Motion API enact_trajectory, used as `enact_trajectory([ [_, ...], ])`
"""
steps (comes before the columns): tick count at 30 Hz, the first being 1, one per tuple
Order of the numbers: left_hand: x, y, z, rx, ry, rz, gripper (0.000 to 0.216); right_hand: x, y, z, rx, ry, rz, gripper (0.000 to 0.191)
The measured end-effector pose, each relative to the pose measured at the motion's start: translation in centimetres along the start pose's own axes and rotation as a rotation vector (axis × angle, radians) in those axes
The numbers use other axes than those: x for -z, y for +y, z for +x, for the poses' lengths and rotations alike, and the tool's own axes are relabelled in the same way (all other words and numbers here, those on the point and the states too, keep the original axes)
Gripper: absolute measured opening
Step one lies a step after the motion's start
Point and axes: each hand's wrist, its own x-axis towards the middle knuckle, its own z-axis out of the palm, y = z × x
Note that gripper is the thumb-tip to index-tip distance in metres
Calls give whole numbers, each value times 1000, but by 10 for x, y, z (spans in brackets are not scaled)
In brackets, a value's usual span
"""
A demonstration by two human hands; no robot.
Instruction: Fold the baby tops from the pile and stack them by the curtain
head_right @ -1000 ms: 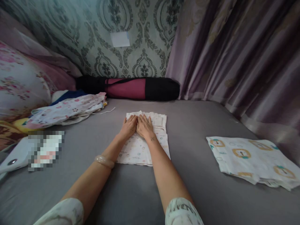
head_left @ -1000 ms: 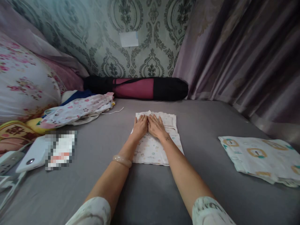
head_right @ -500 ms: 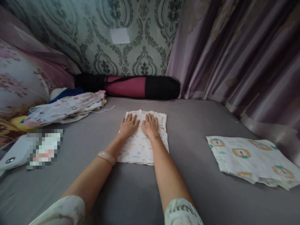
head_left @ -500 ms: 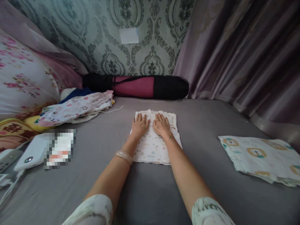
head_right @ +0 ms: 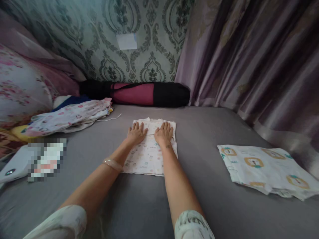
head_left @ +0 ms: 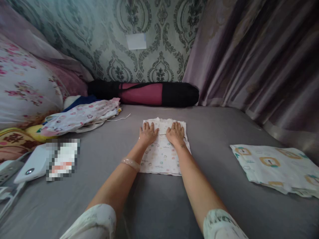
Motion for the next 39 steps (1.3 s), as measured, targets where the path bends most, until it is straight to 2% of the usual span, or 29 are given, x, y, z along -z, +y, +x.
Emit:
enact_trajectory([
  [2, 6, 1, 2, -10, -11, 33, 70, 4, 0, 1, -1, -4, -39, 56],
  [5, 7, 0, 7, -57, 145, 72, 70, 11, 5, 3, 3, 78, -67, 57],
  [7, 3, -2, 10, -56, 179, 70, 71, 12, 11, 5, -36, 120, -73, 59],
  [11, -8, -8, 16, -17, 78, 52, 74, 6, 22, 8, -143, 72, -78, 61],
  [16, -9, -9, 17, -15, 69, 43, 74, -2, 27, 10, -147, 78, -84, 62],
  [21, -3, -6, 15, -11, 59, 36, 75, 5, 22, 11, -148, 76, -55, 61],
  [24, -4, 0, 12, -83, 185, 80, 72, 10, 14, 9, -47, 80, -56, 59],
  [26, -7, 6, 10, -148, 214, 96, 69, 11, 9, 7, 56, 51, -64, 58],
  [28, -11, 10, 8, -175, 163, 90, 67, 9, 6, 5, 102, -4, -81, 57],
  [32, -15, 11, 10, -150, 75, 73, 66, 5, 5, 3, 84, -67, -120, 56],
  [39, -4, 15, 5, -160, 80, 71, 64, 9, 3, 2, 76, -58, -110, 56],
])
